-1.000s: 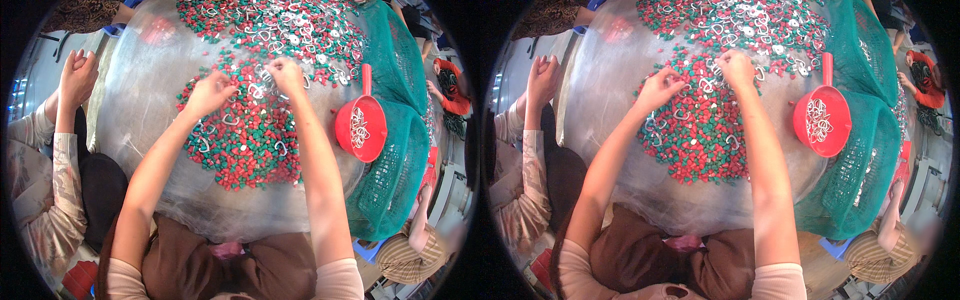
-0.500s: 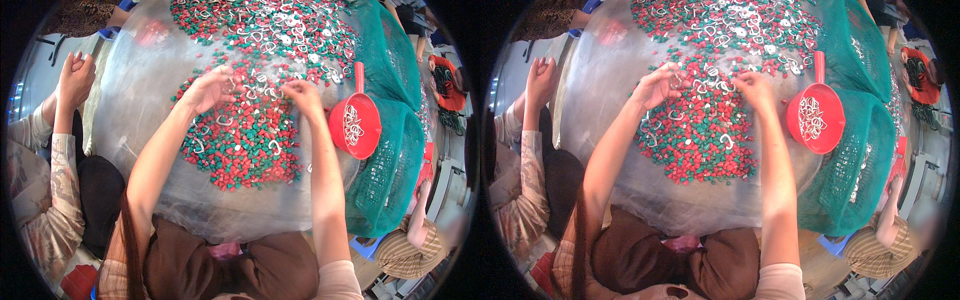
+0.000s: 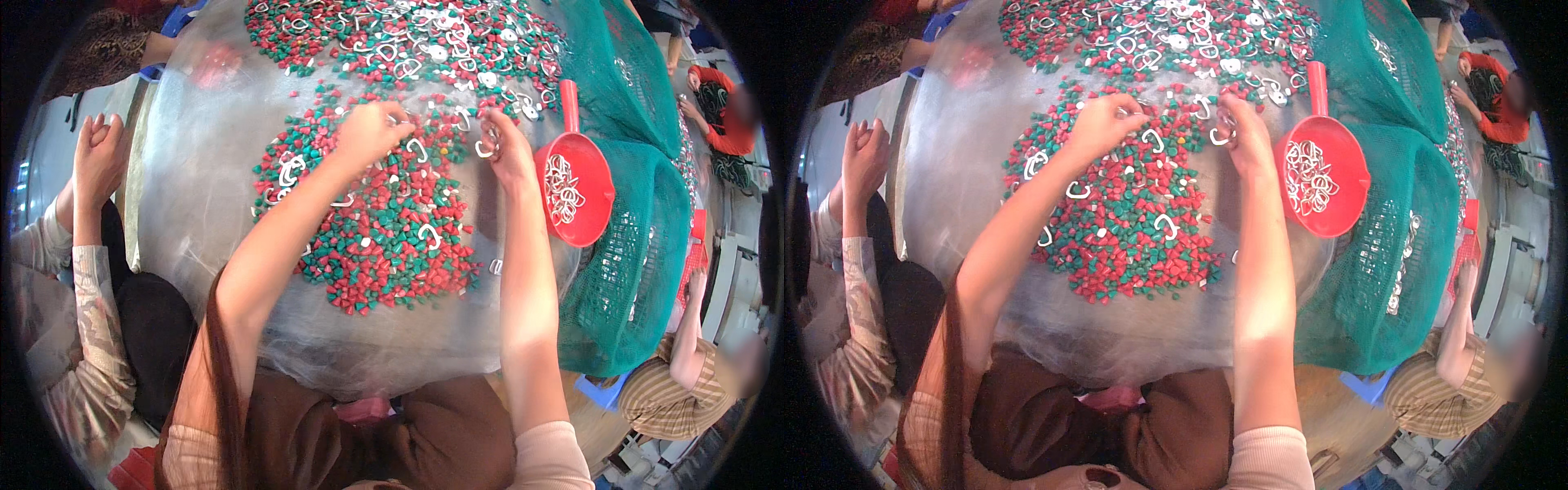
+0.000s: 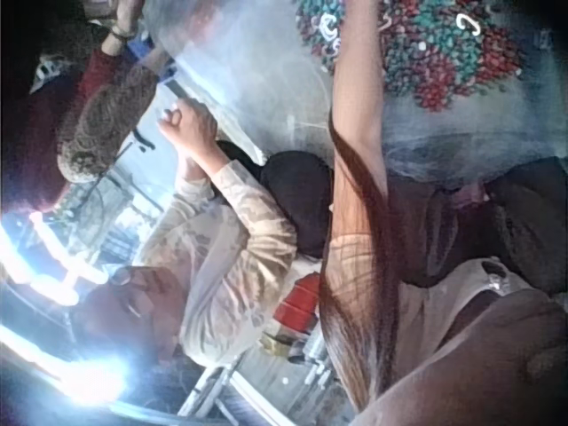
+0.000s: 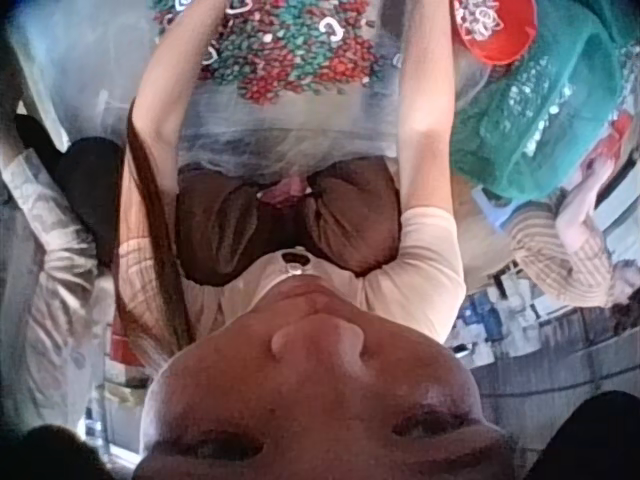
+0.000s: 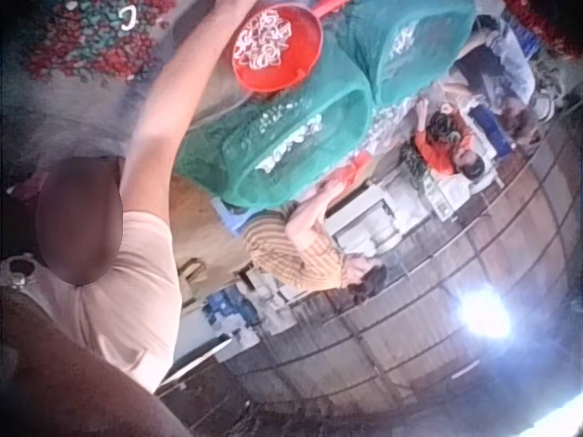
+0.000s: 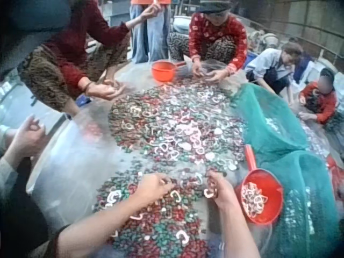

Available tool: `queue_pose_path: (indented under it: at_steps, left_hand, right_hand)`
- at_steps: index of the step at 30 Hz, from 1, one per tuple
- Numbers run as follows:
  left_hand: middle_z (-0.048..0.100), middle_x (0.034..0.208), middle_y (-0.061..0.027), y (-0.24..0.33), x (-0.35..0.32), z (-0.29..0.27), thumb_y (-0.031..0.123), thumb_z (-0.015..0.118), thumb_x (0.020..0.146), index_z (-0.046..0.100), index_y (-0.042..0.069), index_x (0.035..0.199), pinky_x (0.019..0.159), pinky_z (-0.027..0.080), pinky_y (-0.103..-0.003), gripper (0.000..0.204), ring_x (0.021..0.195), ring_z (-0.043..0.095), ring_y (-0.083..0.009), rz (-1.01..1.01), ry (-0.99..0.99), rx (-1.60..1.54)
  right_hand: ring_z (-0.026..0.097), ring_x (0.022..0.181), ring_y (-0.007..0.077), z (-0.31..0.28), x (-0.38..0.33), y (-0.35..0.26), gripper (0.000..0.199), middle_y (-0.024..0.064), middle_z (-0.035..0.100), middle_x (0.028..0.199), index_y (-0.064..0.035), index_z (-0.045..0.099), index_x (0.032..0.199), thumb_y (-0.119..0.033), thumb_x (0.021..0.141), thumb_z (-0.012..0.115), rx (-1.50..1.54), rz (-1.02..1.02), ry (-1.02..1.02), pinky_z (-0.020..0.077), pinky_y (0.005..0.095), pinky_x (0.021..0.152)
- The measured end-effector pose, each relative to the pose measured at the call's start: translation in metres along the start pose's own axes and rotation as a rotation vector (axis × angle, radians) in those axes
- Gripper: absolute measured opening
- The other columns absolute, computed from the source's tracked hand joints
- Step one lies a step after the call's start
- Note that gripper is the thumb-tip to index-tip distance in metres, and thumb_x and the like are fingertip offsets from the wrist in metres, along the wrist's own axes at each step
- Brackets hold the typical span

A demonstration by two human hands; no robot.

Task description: The person sits at a table and sorts small red and green plastic pieces and silver metal rings by hand. They pick up handfuls of items, separate the rings from the plastic pieces, and place the sorted rings into a red scoop and green baskets.

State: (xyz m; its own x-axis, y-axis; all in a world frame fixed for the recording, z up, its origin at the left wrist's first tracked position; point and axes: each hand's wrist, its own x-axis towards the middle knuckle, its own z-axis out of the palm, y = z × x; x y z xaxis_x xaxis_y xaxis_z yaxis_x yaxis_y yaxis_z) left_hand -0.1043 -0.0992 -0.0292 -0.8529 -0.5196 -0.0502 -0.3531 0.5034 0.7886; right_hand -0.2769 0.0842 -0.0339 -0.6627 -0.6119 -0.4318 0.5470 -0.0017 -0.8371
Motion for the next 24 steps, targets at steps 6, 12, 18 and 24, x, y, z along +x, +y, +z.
queue_pose_path:
  at_steps: [6, 12, 18, 24]
  left_hand:
    - [0.060, 0.099, -0.0093, -0.012, -0.018, -0.049, 0.022, 0.058, 0.087, 0.056, 0.003, 0.101, 0.070, 0.055, -0.033, 0.024, 0.090, 0.062, -0.0205, -0.326, -0.319, -1.266]
    - [0.059, 0.105, -0.0162, -0.022, -0.028, -0.031, 0.025, 0.051, 0.092, 0.053, 0.000, 0.106, 0.082, 0.055, -0.043, 0.029, 0.097, 0.061, -0.0297, -0.572, -0.194, -1.527]
    - [0.051, 0.124, -0.0217, -0.003, -0.044, -0.035, 0.044, 0.036, 0.097, 0.045, -0.002, 0.122, 0.094, 0.045, -0.057, 0.052, 0.114, 0.052, -0.0377, -0.645, -0.232, -1.739]
    - [0.062, 0.101, -0.0108, -0.029, -0.060, -0.042, 0.037, 0.048, 0.095, 0.053, 0.005, 0.113, 0.063, 0.056, -0.036, 0.037, 0.084, 0.063, -0.0226, -0.641, -0.089, -1.658]
  right_hand:
    - [0.067, 0.079, 0.0297, 0.025, 0.031, 0.018, 0.036, 0.0158, 0.069, 0.082, -0.0086, 0.072, 0.088, -0.038, 0.068, 0.074, -1.308, -0.138, 0.192, 0.0513, 0.0396, 0.073]
    - [0.067, 0.069, 0.0227, 0.032, 0.024, 0.009, 0.024, 0.0134, 0.068, 0.071, -0.0058, 0.071, 0.076, -0.027, 0.067, 0.072, -1.133, -0.031, 0.053, 0.0511, 0.0360, 0.067]
    - [0.066, 0.074, 0.0232, 0.112, -0.043, -0.018, 0.027, 0.0141, 0.068, 0.078, -0.0025, 0.068, 0.088, -0.023, 0.071, 0.069, -1.062, -0.342, -0.212, 0.0508, 0.0352, 0.069]
    - [0.063, 0.094, 0.0298, 0.126, -0.035, -0.020, 0.024, 0.0161, 0.065, 0.101, -0.0067, 0.068, 0.097, -0.020, 0.077, 0.066, -1.139, -0.424, -0.299, 0.0494, 0.0384, 0.080]
